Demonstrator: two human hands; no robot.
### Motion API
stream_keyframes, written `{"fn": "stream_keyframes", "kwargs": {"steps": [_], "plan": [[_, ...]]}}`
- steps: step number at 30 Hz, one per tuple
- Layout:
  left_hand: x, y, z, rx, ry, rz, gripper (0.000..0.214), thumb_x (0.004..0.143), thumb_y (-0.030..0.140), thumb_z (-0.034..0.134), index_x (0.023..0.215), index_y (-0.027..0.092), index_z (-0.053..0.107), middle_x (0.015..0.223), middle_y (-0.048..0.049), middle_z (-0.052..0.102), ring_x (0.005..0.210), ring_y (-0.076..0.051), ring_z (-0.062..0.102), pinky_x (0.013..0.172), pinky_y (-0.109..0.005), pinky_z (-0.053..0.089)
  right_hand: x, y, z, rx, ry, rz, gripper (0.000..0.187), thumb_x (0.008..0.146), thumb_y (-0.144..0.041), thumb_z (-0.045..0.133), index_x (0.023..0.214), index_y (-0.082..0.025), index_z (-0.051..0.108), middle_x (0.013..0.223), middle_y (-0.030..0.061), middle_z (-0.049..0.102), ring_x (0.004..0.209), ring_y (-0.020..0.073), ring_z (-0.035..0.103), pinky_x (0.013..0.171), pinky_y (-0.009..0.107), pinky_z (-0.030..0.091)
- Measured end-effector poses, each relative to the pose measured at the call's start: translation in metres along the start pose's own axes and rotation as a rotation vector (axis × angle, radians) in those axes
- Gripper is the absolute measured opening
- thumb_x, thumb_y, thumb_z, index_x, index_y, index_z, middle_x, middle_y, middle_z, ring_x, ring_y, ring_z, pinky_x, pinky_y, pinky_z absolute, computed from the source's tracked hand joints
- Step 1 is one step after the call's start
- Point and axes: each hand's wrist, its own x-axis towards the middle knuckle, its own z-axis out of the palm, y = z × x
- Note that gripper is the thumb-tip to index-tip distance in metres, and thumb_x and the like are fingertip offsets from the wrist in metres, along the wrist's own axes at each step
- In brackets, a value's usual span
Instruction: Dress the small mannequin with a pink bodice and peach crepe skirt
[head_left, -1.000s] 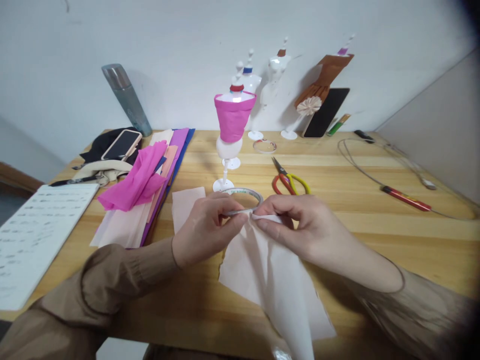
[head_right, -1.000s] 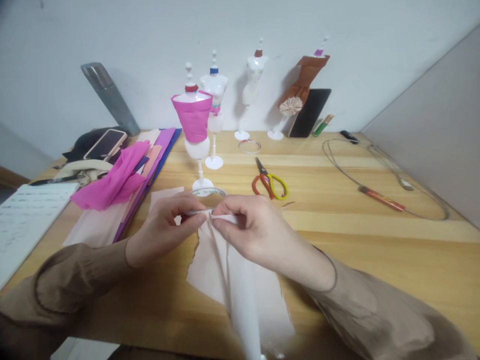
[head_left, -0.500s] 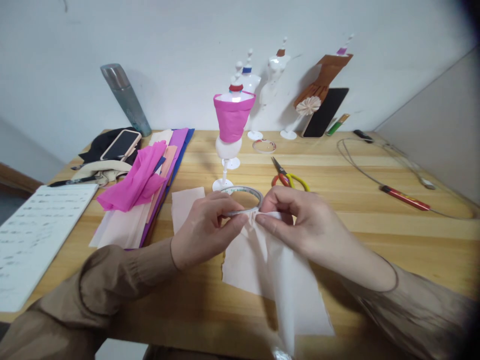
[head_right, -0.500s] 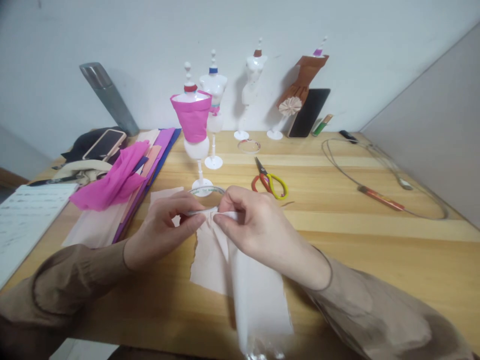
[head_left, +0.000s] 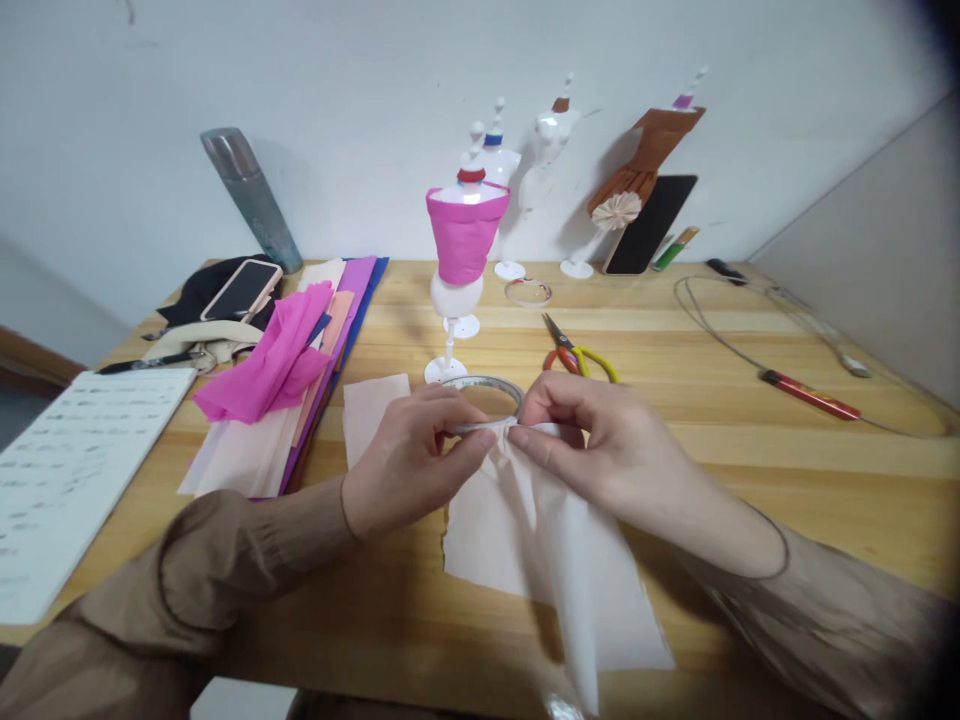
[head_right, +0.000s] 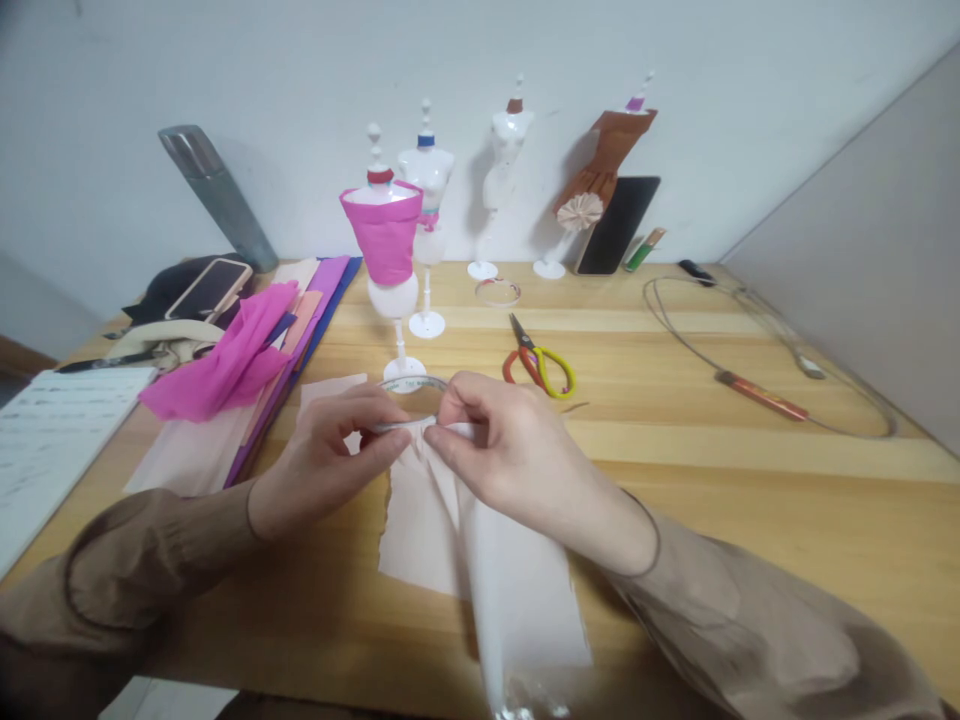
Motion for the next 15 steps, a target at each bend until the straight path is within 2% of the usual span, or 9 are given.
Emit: {"fn": "stream_keyframes", "kwargs": {"steps": [9, 15], "plan": [[-0.0004, -0.0004, 0.0005, -0.007, -0.008, -0.007, 0.015, 0.081, 0.019, 0.056, 0.068, 0.014, 0.063, 0.061, 0.0005, 0.055, 0.059, -0.009, 0.048, 0.057, -0.021, 0.038, -0.0018, 0.0003, 0.0006, -0.005, 0.017, -0.003, 0.019, 0.079, -0.023, 0.057, 0.063, -0.019, 0.048, 0.055, -0.0043, 0.046, 0.048, 0.0081, 0.040, 0.044, 0.022, 0.031], [-0.0005, -0.0001, 0.0003, 0.056, 0.003, 0.134, 0.016, 0.081, 0.016, 0.055, 0.067, 0.014, 0.062, 0.061, -0.0001, 0.055, 0.060, -0.010, 0.047, 0.059, -0.022, 0.038, -0.0020, 0.0016, 0.0069, -0.024, 0.025, -0.006, 0.019, 0.079, -0.020, 0.056, 0.063, -0.020, 0.046, 0.056, -0.0048, 0.044, 0.049, 0.0082, 0.039, 0.045, 0.022, 0.032]]}}
